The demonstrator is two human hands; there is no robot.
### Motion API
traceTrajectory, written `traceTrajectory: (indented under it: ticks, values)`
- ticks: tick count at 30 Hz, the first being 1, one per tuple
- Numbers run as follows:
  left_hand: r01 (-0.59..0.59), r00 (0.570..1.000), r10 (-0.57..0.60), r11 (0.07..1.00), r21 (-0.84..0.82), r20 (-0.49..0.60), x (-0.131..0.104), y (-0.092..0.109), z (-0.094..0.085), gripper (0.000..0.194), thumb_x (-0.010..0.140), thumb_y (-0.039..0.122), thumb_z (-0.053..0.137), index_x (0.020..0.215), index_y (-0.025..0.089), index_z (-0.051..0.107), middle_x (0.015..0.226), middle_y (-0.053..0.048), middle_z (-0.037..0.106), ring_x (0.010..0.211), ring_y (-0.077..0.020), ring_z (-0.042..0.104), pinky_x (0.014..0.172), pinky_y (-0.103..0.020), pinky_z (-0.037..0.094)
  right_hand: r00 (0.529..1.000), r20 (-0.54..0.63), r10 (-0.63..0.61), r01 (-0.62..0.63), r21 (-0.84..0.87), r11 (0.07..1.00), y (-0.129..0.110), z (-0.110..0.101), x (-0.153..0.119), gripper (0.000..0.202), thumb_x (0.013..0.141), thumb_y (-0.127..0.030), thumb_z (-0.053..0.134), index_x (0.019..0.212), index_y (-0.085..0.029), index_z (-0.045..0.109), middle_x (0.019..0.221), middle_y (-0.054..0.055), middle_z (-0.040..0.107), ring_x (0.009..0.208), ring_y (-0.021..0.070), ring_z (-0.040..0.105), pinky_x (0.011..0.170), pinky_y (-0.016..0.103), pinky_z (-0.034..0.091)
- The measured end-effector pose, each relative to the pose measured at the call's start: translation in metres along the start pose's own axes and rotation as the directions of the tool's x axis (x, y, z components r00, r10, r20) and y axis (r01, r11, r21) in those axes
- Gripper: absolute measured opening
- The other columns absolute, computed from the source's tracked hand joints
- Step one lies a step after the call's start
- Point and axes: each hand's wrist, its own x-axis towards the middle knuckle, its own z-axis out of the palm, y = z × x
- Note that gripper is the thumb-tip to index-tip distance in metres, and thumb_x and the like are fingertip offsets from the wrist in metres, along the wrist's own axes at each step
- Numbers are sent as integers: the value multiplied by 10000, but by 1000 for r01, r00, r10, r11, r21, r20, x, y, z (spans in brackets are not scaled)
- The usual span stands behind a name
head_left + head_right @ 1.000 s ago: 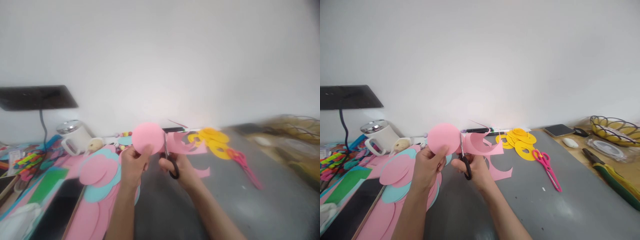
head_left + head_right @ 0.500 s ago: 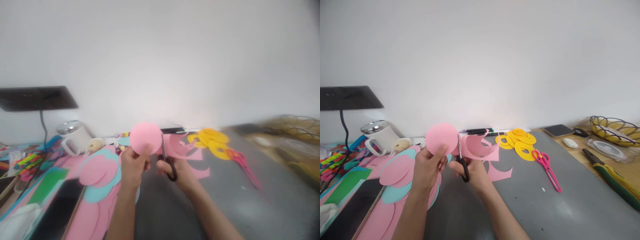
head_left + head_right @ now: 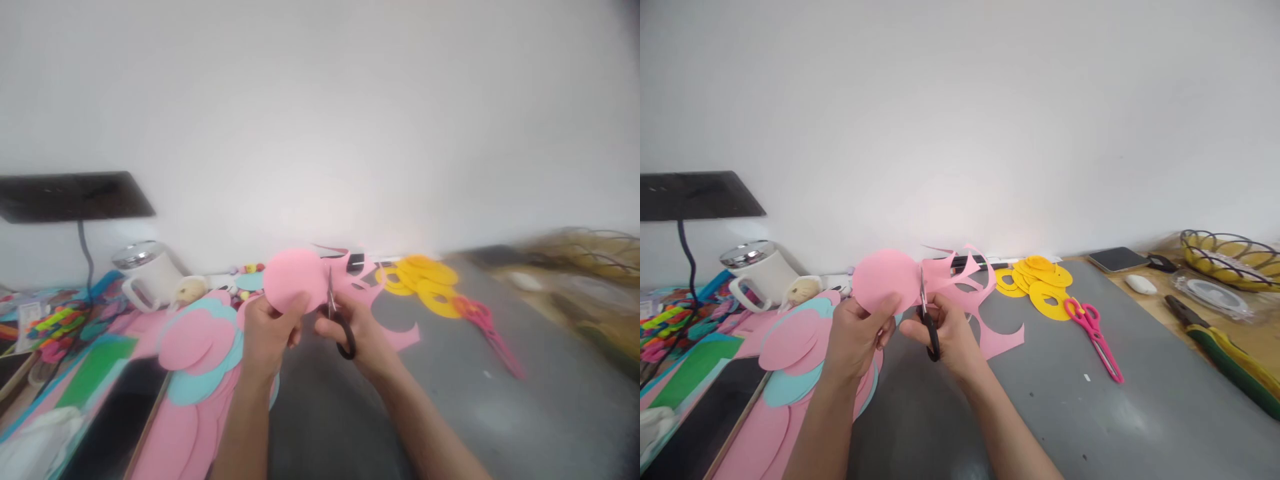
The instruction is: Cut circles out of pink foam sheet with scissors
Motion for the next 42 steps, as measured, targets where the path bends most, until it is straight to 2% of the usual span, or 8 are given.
traceTrajectory:
  ticks: [4,10,17,25,36,42]
  values:
    - [2,1000,-2,1000,-23,4,2,-3,-1,406,683,349,688,432,172,422,339,53,394,293,-70,360,323,-215,252,1000,-11,9,-9,-38,999,-2,1,0,339,661,-438,704,766,-181,509,604,-55,413,561,96,355,533,235,285]
    - [-11,1000,11,1000,-28,-7,2,-3,-1,421,697,340,680,425,172,406,343,54,386,298,-68,358,330,-216,248,1000,-19,14,-14,-16,1000,-1,1,-1,266,667,-366,677,771,-172,527,618,-36,481,566,103,408,534,238,319]
    - [-23,999,22,1000,-13,-38,-1,2,0,436,696,319,673,403,173,387,330,58,357,307,-54,326,352,-218,222,999,-19,31,-32,-26,999,-4,2,-1,206,661,-310,653,777,-176,548,575,-40,508,535,110,455,520,238,352]
    - [-70,996,67,996,-60,-51,1,-1,-1,434,693,322,686,428,177,375,339,69,344,319,-53,316,365,-220,213,998,-26,50,-52,-57,997,-4,2,-1,141,660,-245,625,752,-170,550,549,-49,509,509,98,466,505,221,369]
    - [-87,995,81,993,-85,-66,2,-2,-1,402,714,336,677,473,173,399,361,71,369,316,-52,331,354,-211,227,997,-23,72,-73,-67,995,-7,4,-3,133,669,-255,612,724,-177,518,503,-57,481,476,102,468,490,226,364]
    - [-89,996,89,996,-18,-17,0,1,-3,378,700,313,679,466,174,417,339,70,360,305,-55,327,343,-210,224,1000,-23,-5,4,-44,999,-5,1,0,227,679,-306,665,803,-171,530,613,-45,473,553,90,405,519,221,321]
